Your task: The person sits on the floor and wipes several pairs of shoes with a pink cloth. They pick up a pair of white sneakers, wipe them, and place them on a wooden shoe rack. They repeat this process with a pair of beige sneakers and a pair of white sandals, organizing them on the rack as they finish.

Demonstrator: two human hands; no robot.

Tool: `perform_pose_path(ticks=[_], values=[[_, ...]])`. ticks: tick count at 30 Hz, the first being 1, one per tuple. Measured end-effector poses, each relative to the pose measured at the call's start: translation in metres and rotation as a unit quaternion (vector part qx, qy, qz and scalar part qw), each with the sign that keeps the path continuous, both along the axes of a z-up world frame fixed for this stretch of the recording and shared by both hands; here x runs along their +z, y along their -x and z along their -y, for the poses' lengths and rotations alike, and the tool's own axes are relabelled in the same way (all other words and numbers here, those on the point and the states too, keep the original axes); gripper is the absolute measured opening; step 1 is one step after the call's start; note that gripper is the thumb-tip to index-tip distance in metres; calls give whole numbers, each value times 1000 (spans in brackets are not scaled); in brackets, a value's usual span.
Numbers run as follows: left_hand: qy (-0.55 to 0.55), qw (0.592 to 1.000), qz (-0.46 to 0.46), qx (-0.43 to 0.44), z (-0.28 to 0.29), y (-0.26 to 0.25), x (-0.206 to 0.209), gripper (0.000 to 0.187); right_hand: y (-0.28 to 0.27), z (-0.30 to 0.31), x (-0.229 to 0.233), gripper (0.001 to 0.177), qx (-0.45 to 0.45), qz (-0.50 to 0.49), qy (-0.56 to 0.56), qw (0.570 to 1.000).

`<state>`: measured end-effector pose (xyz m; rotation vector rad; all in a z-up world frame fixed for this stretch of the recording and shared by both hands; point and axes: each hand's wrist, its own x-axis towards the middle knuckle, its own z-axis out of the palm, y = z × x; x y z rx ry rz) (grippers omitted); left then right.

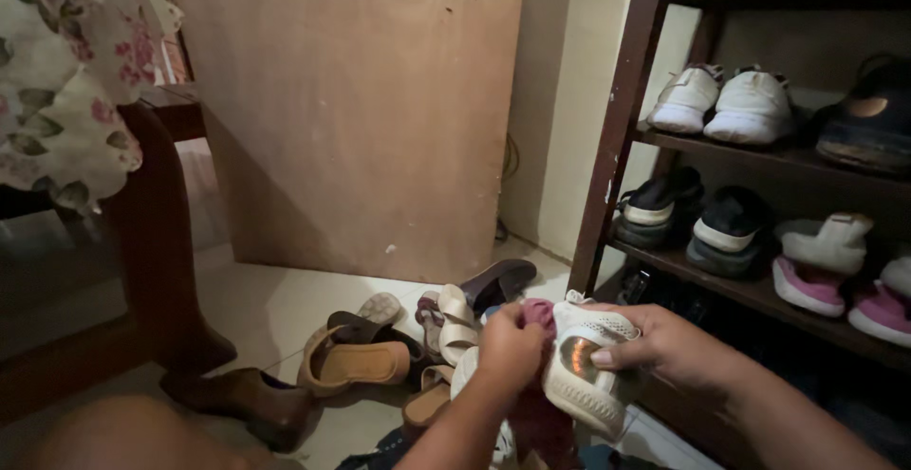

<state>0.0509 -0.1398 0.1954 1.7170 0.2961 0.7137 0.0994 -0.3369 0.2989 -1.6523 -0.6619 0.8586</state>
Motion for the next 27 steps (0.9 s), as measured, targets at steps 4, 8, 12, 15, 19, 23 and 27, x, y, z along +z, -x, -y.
perform_pose_path(ticks=[4,8,12,15,19,23,27], values=[[32,997,-51,-42,18,24,48,27,-14,5,-7,58,-90,15,26,995],[-35,997,-41,-55,32,42,89,28,-32,7,-25,46,-81,92,13,992],[32,991,-85,-95,52,49,111,27,-44,7,-45,33,-148,100,68,982],[25,989,-22,-144,74,45,117,23,-49,5,-52,33,-240,34,-9,970],[23,986,74,-145,81,50,134,26,-48,1,-47,33,-257,-131,-129,949],[-104,983,153,19,82,72,152,32,-37,-2,-41,33,-235,-244,-198,920],[-260,952,140,85,74,75,136,52,-38,-7,-33,37,-209,-197,-152,946]])
